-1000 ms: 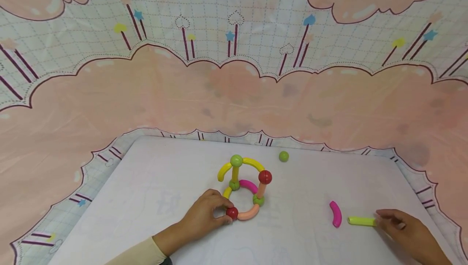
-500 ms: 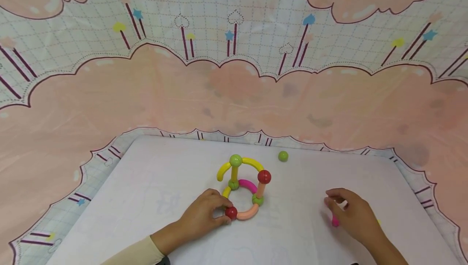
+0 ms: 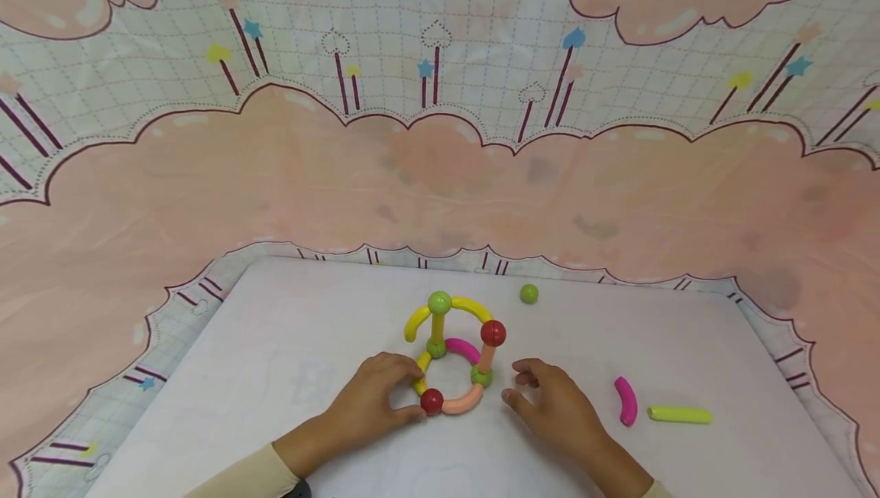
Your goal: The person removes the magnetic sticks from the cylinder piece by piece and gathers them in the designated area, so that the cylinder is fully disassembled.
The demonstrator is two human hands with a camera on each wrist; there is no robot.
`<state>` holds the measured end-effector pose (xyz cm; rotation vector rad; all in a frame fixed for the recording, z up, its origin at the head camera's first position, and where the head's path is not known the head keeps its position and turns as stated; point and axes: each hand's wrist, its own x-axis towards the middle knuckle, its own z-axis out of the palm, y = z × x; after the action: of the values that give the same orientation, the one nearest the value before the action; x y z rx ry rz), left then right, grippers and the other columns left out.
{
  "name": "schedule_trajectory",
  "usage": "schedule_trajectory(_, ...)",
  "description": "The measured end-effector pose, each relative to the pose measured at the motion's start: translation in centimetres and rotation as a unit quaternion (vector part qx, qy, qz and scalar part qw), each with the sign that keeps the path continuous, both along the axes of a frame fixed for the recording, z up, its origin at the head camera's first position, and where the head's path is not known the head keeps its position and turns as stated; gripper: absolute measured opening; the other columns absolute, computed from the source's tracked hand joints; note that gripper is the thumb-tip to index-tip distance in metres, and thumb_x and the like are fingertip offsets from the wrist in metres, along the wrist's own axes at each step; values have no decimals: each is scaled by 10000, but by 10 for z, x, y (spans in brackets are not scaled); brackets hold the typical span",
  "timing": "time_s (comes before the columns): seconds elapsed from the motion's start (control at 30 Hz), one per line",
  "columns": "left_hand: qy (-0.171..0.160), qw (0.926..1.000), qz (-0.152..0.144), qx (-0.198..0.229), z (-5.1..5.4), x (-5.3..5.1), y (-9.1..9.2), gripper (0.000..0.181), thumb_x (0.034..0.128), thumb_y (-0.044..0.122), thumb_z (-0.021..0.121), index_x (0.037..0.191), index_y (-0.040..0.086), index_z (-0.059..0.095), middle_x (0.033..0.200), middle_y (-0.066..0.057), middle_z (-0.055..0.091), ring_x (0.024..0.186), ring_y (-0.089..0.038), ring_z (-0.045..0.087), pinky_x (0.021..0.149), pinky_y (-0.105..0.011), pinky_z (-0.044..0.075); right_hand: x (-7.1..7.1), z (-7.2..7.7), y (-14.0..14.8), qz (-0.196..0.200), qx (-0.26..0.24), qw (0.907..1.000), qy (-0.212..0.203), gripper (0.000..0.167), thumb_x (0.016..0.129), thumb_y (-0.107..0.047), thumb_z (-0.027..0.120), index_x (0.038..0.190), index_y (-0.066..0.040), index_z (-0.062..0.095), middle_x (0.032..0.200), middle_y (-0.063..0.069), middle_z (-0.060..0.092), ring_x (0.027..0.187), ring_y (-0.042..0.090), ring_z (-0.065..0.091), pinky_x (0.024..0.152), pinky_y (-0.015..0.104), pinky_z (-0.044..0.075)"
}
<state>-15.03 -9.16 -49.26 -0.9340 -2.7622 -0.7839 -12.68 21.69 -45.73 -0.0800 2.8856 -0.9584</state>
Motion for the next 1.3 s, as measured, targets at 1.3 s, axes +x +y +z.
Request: schedule_trajectory(1.3,-1309,9890,-75,-691,6,-19,0,1147,688,651,861,1583,114,384,1566,-24,452,1500,-266,268,1151,-571,236,-3,-23,-52,180,530,9981,254,935,607,-508,972,1341,-56,609,1205,54,629,1131,260,555,1008,494,504)
